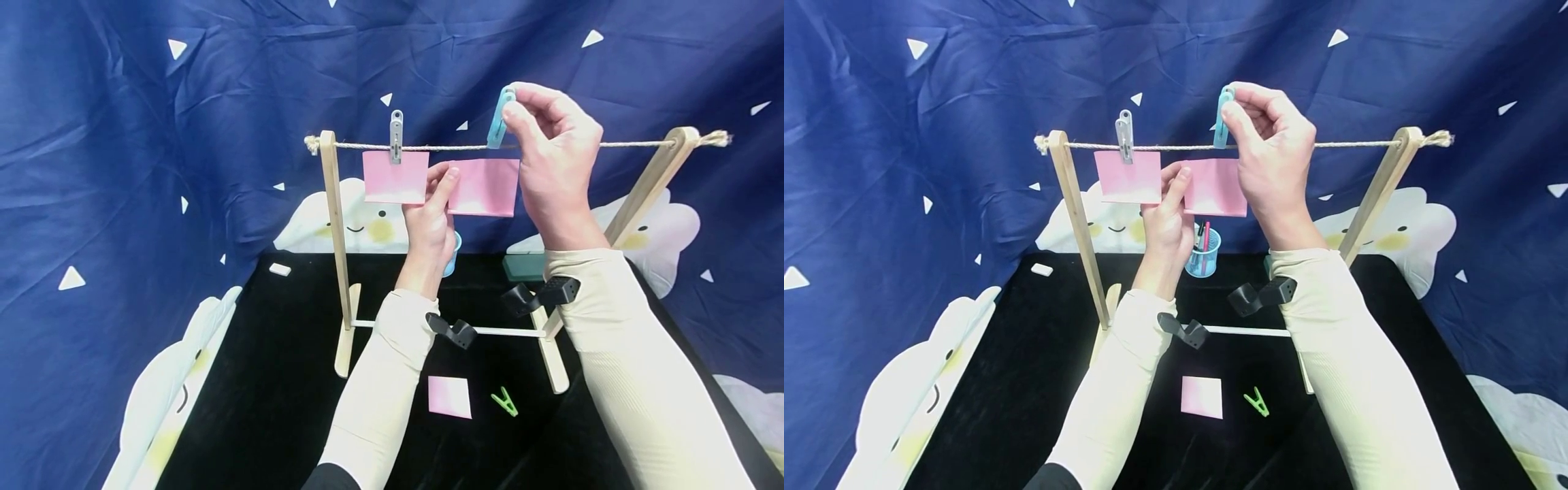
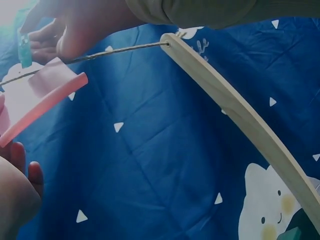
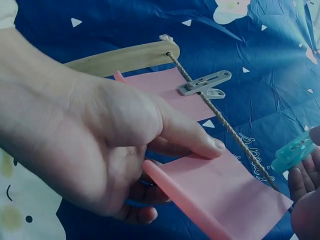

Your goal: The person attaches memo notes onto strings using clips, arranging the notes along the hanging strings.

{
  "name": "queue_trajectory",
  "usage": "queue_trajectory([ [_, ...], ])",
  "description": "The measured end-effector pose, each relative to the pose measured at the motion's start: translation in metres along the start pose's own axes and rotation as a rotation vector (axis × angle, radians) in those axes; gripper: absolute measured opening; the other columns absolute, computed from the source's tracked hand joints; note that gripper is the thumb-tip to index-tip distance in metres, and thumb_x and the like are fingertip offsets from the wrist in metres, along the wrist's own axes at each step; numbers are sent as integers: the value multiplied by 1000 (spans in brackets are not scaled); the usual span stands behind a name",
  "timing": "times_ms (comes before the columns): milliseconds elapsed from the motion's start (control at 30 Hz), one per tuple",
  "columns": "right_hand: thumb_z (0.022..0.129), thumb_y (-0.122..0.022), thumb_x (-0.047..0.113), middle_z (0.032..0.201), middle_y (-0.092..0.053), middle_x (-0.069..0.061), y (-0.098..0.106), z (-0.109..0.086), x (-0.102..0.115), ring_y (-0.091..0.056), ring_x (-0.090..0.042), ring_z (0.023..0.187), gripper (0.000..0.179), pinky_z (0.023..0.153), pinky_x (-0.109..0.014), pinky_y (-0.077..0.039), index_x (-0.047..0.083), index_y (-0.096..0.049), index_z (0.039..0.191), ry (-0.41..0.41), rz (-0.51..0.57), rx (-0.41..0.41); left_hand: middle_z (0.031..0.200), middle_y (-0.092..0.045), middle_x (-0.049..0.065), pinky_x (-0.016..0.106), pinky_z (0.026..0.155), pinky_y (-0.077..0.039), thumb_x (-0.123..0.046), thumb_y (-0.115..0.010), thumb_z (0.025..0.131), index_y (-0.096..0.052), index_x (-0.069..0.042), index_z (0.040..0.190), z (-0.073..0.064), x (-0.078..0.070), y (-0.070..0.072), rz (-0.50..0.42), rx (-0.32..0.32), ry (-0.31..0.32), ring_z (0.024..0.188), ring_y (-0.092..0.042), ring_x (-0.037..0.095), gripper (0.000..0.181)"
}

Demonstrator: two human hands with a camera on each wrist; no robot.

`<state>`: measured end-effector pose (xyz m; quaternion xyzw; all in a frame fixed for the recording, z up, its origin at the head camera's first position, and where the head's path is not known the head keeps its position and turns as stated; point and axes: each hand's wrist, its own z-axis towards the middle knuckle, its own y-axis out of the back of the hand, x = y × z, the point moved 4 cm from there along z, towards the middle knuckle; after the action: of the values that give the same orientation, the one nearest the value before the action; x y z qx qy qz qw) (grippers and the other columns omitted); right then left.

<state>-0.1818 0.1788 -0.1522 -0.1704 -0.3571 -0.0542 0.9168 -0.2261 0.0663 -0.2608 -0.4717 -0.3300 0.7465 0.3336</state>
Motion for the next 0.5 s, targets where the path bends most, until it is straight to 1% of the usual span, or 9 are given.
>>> queue_trajectory([
  [67,86,-70,-7,83,-74,1,-1,0,1,-63,-11,69,16,74,-22,-52,4,-77,95,10,-31,15,85,-74,-9,24,77,-54,13,-60,90,-67,-17,99,0,0,0,2,2,-2,83,-66,10,32],
  [200,87,-72,-5,82,-73,1,-2,-1,2,-64,-10,69,14,74,-22,-53,3,-77,96,22,-89,35,84,-74,-9,24,77,-54,13,-60,90,-68,-18,96,1,0,0,-1,0,-3,83,-66,10,33],
  [300,87,-72,-3,82,-73,3,-2,-1,2,-64,-10,69,13,74,-21,-53,4,-77,97,13,-127,42,83,-74,-8,24,76,-54,14,-59,90,-68,-18,95,2,0,0,-13,-8,0,82,-66,10,34],
  [500,88,-73,1,81,-73,8,-2,1,3,-66,-7,70,12,75,-19,-53,4,-76,99,-4,-210,70,84,-75,-9,25,78,-55,13,-59,90,-66,-18,101,1,0,0,-29,-16,-3,83,-68,10,34],
])
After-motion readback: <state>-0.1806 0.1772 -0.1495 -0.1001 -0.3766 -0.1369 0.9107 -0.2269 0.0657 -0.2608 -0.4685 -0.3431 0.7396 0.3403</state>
